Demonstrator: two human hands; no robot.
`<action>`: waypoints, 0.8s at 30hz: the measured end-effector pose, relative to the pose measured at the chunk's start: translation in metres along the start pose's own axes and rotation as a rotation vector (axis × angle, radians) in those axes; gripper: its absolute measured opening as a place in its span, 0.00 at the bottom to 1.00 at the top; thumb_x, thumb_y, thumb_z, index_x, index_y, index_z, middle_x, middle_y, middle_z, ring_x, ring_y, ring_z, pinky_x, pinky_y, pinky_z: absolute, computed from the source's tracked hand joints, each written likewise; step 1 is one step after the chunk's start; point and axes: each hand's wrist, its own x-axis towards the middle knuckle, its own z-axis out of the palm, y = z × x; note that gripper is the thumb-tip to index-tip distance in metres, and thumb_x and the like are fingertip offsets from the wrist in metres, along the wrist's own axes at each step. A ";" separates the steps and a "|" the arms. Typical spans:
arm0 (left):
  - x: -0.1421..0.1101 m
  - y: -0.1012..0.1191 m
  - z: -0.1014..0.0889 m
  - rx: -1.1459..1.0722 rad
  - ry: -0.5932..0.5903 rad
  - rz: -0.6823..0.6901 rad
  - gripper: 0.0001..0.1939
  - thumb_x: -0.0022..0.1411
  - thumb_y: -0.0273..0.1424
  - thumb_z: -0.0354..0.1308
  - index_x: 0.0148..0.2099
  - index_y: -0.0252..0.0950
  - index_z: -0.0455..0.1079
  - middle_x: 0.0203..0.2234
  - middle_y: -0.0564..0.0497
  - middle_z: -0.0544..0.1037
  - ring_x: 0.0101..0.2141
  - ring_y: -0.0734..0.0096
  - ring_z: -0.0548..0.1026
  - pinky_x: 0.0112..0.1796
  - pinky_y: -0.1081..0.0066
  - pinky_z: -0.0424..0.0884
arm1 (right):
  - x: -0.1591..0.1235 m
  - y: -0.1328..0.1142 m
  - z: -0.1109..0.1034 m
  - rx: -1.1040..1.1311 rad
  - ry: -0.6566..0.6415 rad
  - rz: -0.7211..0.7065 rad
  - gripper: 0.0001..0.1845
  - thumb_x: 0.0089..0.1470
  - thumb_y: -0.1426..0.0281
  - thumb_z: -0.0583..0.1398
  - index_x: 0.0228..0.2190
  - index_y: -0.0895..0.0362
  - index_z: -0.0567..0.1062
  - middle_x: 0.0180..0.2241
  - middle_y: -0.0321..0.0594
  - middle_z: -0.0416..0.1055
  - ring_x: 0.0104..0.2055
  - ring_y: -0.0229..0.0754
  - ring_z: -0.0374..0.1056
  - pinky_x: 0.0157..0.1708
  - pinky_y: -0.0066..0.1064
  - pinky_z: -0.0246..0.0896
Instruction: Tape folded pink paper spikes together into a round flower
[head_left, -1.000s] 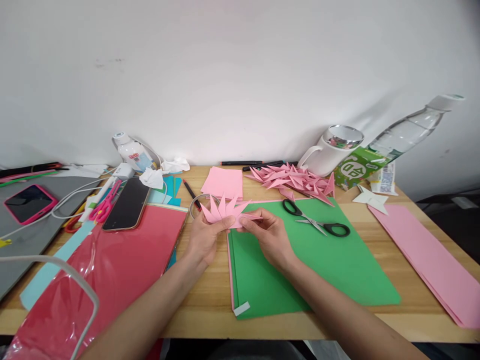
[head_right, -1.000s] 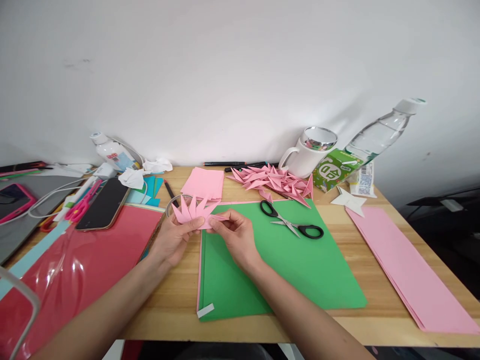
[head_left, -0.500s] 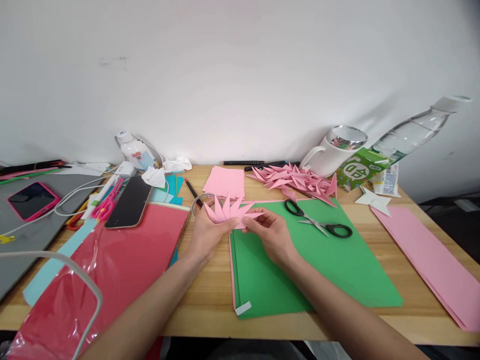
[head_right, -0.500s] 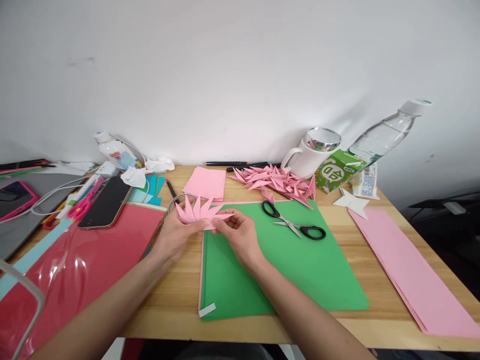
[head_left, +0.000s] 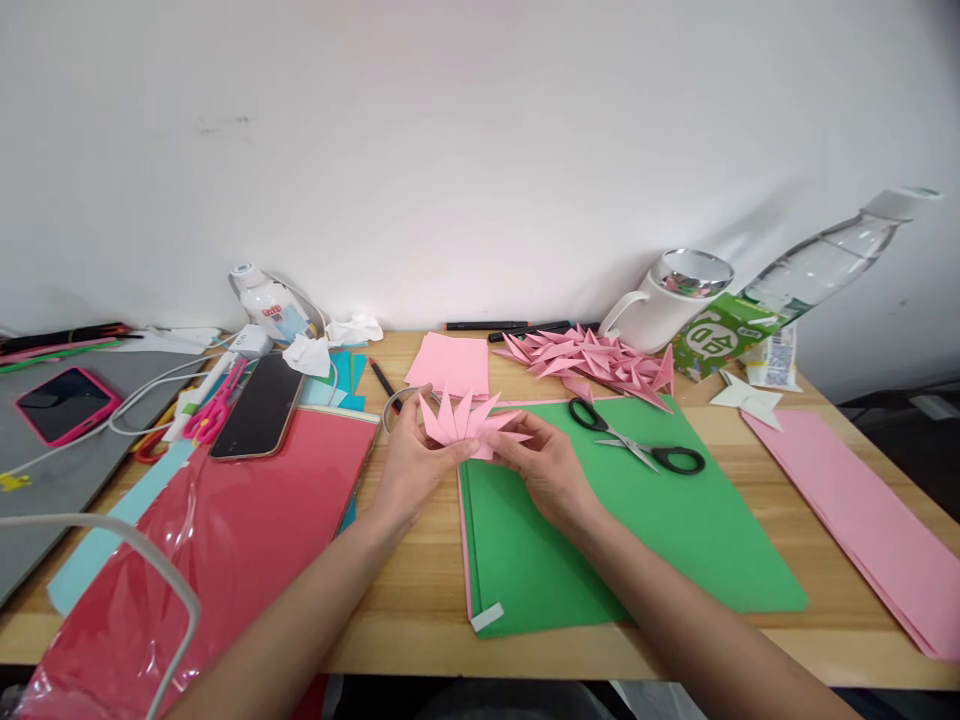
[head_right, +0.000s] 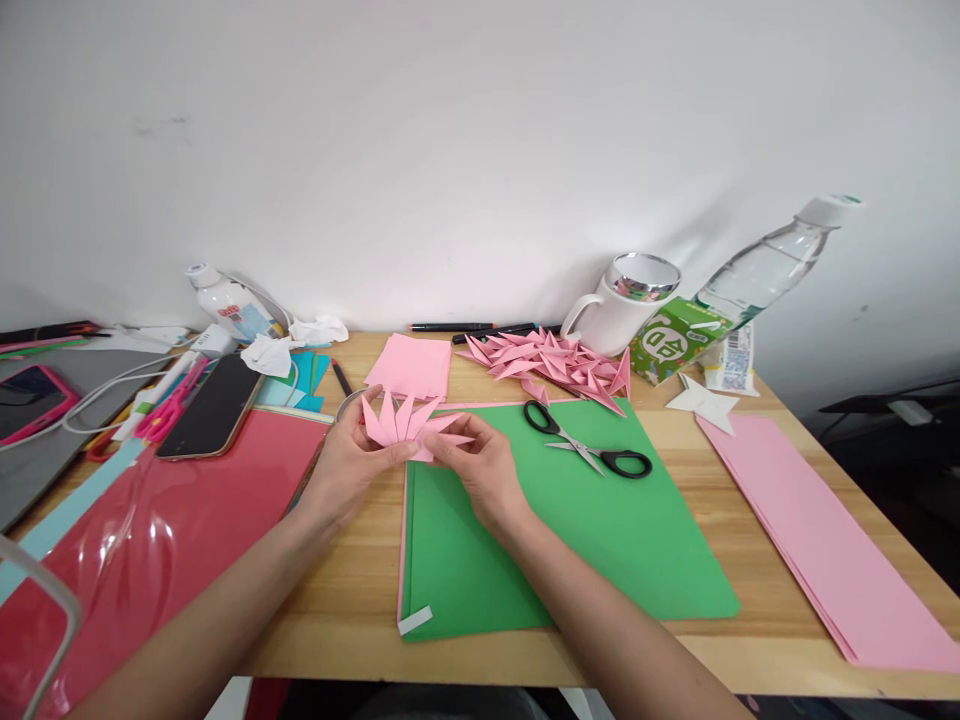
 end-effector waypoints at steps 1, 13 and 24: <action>0.000 -0.001 -0.001 0.014 -0.018 0.000 0.44 0.37 0.22 0.71 0.57 0.40 0.59 0.46 0.46 0.76 0.43 0.63 0.77 0.41 0.69 0.74 | 0.000 -0.001 0.000 -0.006 0.009 0.006 0.17 0.35 0.62 0.71 0.29 0.56 0.77 0.27 0.35 0.75 0.28 0.36 0.69 0.30 0.28 0.67; -0.002 0.003 -0.004 0.200 0.023 0.003 0.45 0.45 0.31 0.69 0.63 0.38 0.54 0.25 0.53 0.78 0.24 0.68 0.76 0.24 0.73 0.72 | -0.004 -0.008 0.005 -0.068 0.045 -0.026 0.18 0.30 0.62 0.73 0.24 0.58 0.77 0.21 0.34 0.74 0.22 0.34 0.66 0.26 0.28 0.64; 0.000 0.003 0.001 0.033 0.047 -0.027 0.47 0.43 0.27 0.70 0.63 0.36 0.54 0.30 0.50 0.80 0.30 0.69 0.78 0.31 0.73 0.73 | 0.003 0.001 0.000 0.020 0.066 -0.031 0.24 0.38 0.53 0.68 0.33 0.56 0.76 0.25 0.36 0.76 0.25 0.38 0.70 0.26 0.29 0.66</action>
